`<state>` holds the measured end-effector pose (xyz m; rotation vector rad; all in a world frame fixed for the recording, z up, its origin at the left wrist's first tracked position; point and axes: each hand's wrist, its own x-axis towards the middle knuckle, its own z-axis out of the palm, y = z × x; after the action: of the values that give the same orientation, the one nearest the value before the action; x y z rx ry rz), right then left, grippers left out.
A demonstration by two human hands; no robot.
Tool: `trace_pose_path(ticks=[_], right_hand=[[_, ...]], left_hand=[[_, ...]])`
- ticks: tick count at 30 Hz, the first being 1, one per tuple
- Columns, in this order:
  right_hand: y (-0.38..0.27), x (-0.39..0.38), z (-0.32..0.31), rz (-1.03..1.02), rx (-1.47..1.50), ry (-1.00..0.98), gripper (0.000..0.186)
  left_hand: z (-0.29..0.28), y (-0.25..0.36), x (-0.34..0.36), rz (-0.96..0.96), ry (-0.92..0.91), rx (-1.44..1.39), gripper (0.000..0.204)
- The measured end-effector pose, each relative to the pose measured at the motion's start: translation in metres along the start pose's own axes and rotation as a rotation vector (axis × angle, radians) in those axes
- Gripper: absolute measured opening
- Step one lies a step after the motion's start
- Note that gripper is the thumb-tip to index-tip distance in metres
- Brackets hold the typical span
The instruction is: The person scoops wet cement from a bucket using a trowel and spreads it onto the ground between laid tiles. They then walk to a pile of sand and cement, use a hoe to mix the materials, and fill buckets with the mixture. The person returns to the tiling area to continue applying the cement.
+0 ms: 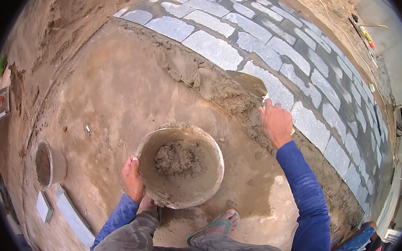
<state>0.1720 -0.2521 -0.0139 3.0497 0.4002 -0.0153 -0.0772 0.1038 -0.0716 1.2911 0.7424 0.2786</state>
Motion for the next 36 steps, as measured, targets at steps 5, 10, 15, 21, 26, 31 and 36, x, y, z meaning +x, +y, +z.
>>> trace_pose_path(ticks=[5,10,15,21,26,31,36], right_hand=[[0.045,0.067,-0.032,0.161,0.494,-0.61,0.043],[0.051,0.041,0.022,0.269,0.546,-0.794,0.051],[0.046,0.01,0.006,0.146,0.279,-0.736,0.05],[0.02,0.037,-0.049,0.075,0.309,-0.62,0.05],[0.022,0.063,0.007,0.329,0.514,-0.725,0.052],[0.073,0.008,0.018,0.418,0.577,-0.809,0.047],[0.122,-0.055,0.026,0.564,0.673,-0.73,0.048]], left_hand=[[0.015,0.012,0.001,0.008,-0.054,0.028,0.026],[0.002,0.001,0.0,-0.008,-0.035,0.002,0.027],[0.002,0.001,0.002,0.014,-0.019,0.063,0.028],[0.0,0.018,-0.003,-0.016,-0.065,0.051,0.031],[0.012,0.005,0.001,-0.009,-0.064,0.021,0.028],[0.006,0.016,0.0,-0.009,-0.077,0.096,0.035],[0.016,0.019,-0.001,0.0,-0.069,0.131,0.036]])
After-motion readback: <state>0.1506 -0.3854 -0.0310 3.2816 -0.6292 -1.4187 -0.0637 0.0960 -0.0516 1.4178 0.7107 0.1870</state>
